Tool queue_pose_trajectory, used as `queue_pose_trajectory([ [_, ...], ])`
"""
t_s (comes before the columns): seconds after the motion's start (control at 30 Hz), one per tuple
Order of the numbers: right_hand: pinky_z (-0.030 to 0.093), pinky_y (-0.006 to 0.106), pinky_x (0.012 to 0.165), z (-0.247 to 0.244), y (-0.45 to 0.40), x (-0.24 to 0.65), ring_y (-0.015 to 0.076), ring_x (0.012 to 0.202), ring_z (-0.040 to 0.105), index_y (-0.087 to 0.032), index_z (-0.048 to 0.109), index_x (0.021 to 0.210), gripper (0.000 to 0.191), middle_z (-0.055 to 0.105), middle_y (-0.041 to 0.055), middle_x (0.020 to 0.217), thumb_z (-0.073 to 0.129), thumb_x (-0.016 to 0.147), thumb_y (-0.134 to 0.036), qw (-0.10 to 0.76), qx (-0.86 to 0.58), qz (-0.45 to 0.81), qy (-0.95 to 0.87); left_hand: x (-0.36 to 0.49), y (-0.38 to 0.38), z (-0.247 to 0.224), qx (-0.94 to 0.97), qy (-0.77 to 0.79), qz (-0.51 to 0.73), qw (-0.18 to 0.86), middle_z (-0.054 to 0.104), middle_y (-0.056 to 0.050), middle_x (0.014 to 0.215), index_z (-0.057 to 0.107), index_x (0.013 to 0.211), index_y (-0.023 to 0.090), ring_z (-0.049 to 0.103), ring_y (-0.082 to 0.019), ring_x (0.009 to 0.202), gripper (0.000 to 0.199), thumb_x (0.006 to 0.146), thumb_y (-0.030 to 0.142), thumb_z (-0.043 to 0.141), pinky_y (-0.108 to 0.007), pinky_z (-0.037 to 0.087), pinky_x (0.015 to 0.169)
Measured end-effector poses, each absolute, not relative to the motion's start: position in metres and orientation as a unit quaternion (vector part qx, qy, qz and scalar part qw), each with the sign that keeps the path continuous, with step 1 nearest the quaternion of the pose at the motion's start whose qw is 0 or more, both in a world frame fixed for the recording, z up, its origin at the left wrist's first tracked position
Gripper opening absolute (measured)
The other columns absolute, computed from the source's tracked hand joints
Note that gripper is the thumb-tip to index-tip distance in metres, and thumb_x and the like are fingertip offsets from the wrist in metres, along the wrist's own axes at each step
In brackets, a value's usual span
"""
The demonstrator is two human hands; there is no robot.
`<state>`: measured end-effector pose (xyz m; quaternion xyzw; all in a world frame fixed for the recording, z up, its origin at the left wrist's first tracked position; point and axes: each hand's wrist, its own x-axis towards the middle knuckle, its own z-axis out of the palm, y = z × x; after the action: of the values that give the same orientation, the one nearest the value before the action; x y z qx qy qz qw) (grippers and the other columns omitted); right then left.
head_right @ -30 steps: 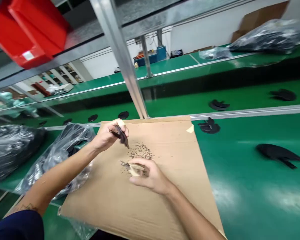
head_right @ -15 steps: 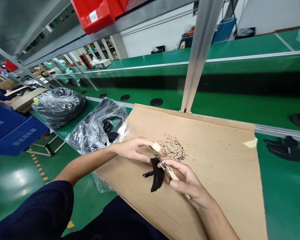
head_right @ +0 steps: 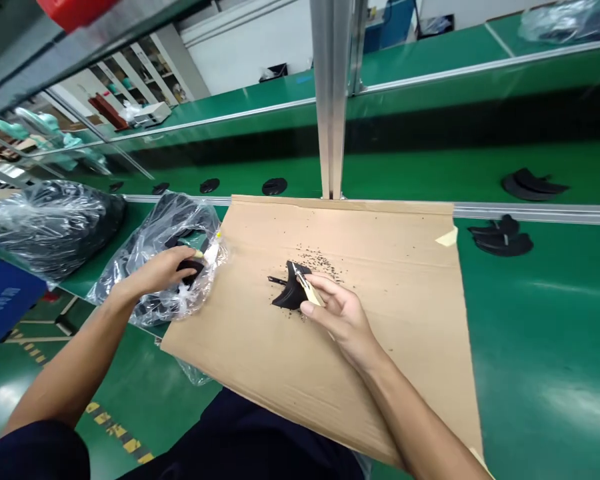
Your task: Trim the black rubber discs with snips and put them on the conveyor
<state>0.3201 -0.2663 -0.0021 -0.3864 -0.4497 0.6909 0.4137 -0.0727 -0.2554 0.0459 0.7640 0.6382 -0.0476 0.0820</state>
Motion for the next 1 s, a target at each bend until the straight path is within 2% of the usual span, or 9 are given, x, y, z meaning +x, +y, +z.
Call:
queue_pose_trajectory([
  [0.07, 0.051, 0.044, 0.108, -0.003, -0.266, 0.320, 0.0311, 0.132, 0.059, -0.027, 0.075, 0.112, 0.057, 0.065, 0.0085, 0.140, 0.088, 0.065, -0.057, 0.423, -0.387, 0.688, -0.444, -0.066, -0.258, 0.050, 0.758, 0.646, 0.053, 0.074, 0.067, -0.006, 0.084, 0.062, 0.085, 0.018, 0.065, -0.022, 0.083, 0.013, 0.090, 0.029, 0.056, -0.031, 0.052, 0.075],
  [0.13, 0.046, 0.044, 0.114, -0.005, -0.266, 0.320, 0.0301, 0.134, 0.057, -0.027, 0.075, 0.112, 0.055, 0.063, 0.0079, 0.142, 0.089, 0.066, -0.055, 0.431, -0.385, 0.682, -0.448, -0.046, -0.261, 0.053, 0.738, 0.640, 0.186, 0.102, 0.059, -0.001, 0.072, 0.058, 0.081, 0.018, 0.059, -0.017, 0.069, 0.021, 0.091, 0.037, 0.060, -0.027, 0.048, 0.065],
  [0.23, 0.039, 0.044, 0.120, -0.006, -0.267, 0.320, 0.0287, 0.137, 0.055, -0.027, 0.075, 0.113, 0.053, 0.062, 0.0067, 0.144, 0.088, 0.068, -0.052, 0.435, -0.384, 0.674, -0.457, 0.003, -0.263, 0.048, 0.684, 0.556, 0.406, 0.242, 0.064, -0.001, 0.081, 0.058, 0.091, 0.018, 0.064, -0.014, 0.074, 0.030, 0.088, 0.045, 0.069, -0.023, 0.051, 0.067],
  [0.3, 0.038, 0.043, 0.120, -0.006, -0.268, 0.321, 0.0280, 0.138, 0.054, -0.027, 0.075, 0.114, 0.050, 0.062, 0.0066, 0.143, 0.087, 0.071, -0.050, 0.433, -0.385, 0.666, -0.470, 0.042, -0.261, 0.038, 0.651, 0.497, 0.471, 0.328, 0.068, -0.003, 0.090, 0.059, 0.097, 0.017, 0.067, -0.014, 0.080, 0.034, 0.085, 0.045, 0.074, -0.023, 0.055, 0.071],
  [0.43, 0.044, 0.042, 0.116, -0.005, -0.269, 0.321, 0.0266, 0.133, 0.057, -0.028, 0.074, 0.117, 0.047, 0.064, 0.0072, 0.137, 0.083, 0.077, -0.050, 0.433, -0.369, 0.656, -0.496, 0.099, -0.253, 0.011, 0.612, 0.458, 0.497, 0.411, 0.070, -0.005, 0.092, 0.060, 0.104, 0.016, 0.067, -0.011, 0.078, 0.035, 0.088, 0.045, 0.072, -0.021, 0.055, 0.071],
  [0.7, 0.036, 0.044, 0.122, -0.006, -0.272, 0.318, 0.0255, 0.136, 0.054, -0.032, 0.075, 0.117, 0.040, 0.060, 0.0043, 0.139, 0.081, 0.080, -0.046, 0.432, -0.360, 0.659, -0.499, 0.110, -0.257, -0.014, 0.676, 0.472, 0.511, 0.244, 0.060, 0.005, 0.070, 0.062, 0.110, 0.017, 0.055, -0.006, 0.060, 0.024, 0.091, 0.030, 0.070, -0.017, 0.049, 0.061],
  [0.8, 0.036, 0.044, 0.121, -0.008, -0.274, 0.317, 0.0250, 0.136, 0.054, -0.033, 0.073, 0.120, 0.042, 0.059, 0.0041, 0.137, 0.080, 0.081, -0.047, 0.429, -0.363, 0.656, -0.503, 0.107, -0.260, -0.016, 0.691, 0.468, 0.510, 0.207, 0.069, 0.000, 0.084, 0.063, 0.109, 0.017, 0.064, -0.009, 0.072, 0.021, 0.092, 0.028, 0.069, -0.018, 0.055, 0.070],
  [0.9, 0.035, 0.044, 0.122, -0.010, -0.274, 0.319, 0.0259, 0.138, 0.052, -0.032, 0.072, 0.122, 0.045, 0.058, 0.0050, 0.140, 0.079, 0.081, -0.050, 0.422, -0.387, 0.642, -0.510, 0.105, -0.259, -0.014, 0.659, 0.474, 0.519, 0.267, 0.070, -0.007, 0.105, 0.060, 0.114, 0.018, 0.070, -0.014, 0.092, 0.023, 0.097, 0.033, 0.062, -0.025, 0.061, 0.080],
  [1.0, 0.035, 0.044, 0.122, -0.010, -0.273, 0.322, 0.0259, 0.140, 0.049, -0.032, 0.072, 0.122, 0.045, 0.057, 0.0045, 0.141, 0.078, 0.082, -0.050, 0.424, -0.400, 0.627, -0.517, 0.103, -0.257, -0.009, 0.584, 0.473, 0.538, 0.383, 0.067, -0.004, 0.097, 0.053, 0.120, 0.020, 0.067, -0.010, 0.070, 0.029, 0.099, 0.039, 0.059, -0.021, 0.060, 0.061],
])
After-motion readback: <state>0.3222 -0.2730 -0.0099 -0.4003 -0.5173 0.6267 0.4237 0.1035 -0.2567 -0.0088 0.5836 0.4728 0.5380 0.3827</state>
